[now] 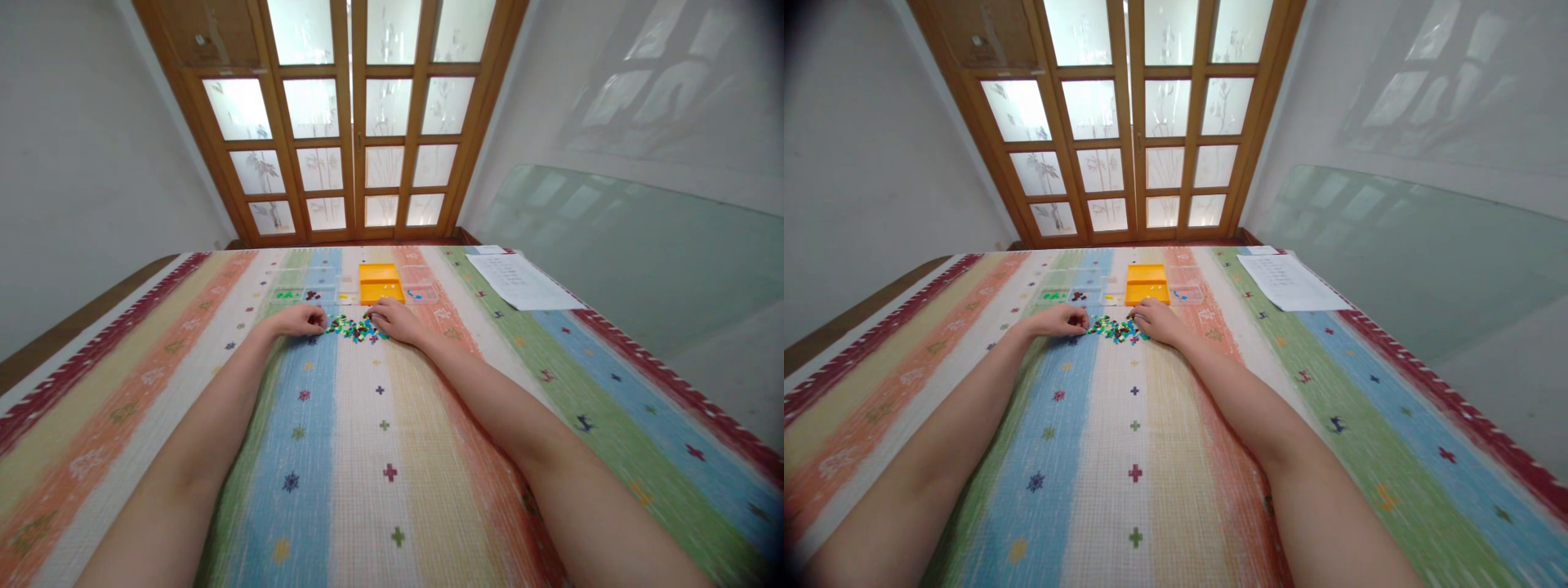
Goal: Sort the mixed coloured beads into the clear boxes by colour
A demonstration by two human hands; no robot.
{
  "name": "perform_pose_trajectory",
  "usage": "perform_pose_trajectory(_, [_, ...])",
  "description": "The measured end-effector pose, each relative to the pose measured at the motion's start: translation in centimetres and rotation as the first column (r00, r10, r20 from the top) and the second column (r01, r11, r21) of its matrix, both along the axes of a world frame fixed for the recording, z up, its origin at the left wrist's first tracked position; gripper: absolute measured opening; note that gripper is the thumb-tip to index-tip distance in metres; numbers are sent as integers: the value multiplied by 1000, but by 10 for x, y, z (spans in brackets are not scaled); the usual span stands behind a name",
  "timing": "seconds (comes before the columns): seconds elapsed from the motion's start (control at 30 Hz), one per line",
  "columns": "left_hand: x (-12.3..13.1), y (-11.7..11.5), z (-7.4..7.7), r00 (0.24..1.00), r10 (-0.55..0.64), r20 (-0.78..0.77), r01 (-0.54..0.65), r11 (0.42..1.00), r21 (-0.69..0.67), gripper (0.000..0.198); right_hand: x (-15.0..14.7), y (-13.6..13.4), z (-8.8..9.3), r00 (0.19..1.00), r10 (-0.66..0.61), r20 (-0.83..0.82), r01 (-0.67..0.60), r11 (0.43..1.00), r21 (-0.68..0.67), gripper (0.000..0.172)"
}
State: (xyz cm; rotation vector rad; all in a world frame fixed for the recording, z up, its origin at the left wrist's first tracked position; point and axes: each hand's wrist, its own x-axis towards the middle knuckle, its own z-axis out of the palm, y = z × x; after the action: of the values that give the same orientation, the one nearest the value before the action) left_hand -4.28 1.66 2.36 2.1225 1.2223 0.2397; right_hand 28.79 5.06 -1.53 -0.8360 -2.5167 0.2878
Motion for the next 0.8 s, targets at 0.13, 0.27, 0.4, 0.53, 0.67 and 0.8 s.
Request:
perform_pose_trajectory(0.13, [2, -1, 4, 1000, -25, 2, 25, 999, -24, 25, 0, -1, 1, 1000, -2, 0, 2, 1000, -3, 25])
perform_pose_trajectory(0.27, [2, -1, 4, 995, -22, 96, 26, 999, -42, 22, 0, 0, 0, 1000, -6, -5, 6, 1000, 7, 25])
perform_pose_trajectory(0.4, [-4, 2, -4, 943, 85, 323, -89, 996, -3, 25, 0, 1, -2, 1000, -1, -4, 1, 1000, 15, 24])
perform_pose_trajectory(0.53, [-19, 9, -19, 783, 328, 529, -384, 923, -4, 28, 0, 0, 0, 1000, -2, 6, 2, 1000, 12, 25])
perform_pose_trajectory(0.67, [-37, 19, -35, 590, 497, 637, -640, 768, -7, 23, 0, -2, 2, 1000, -9, 12, 9, 1000, 4, 25])
perform_pose_trajectory(0.8, [-51, 30, -45, 433, 582, 688, -776, 629, -44, 26, 0, -2, 2, 1000, -9, 0, 9, 1000, 3, 25])
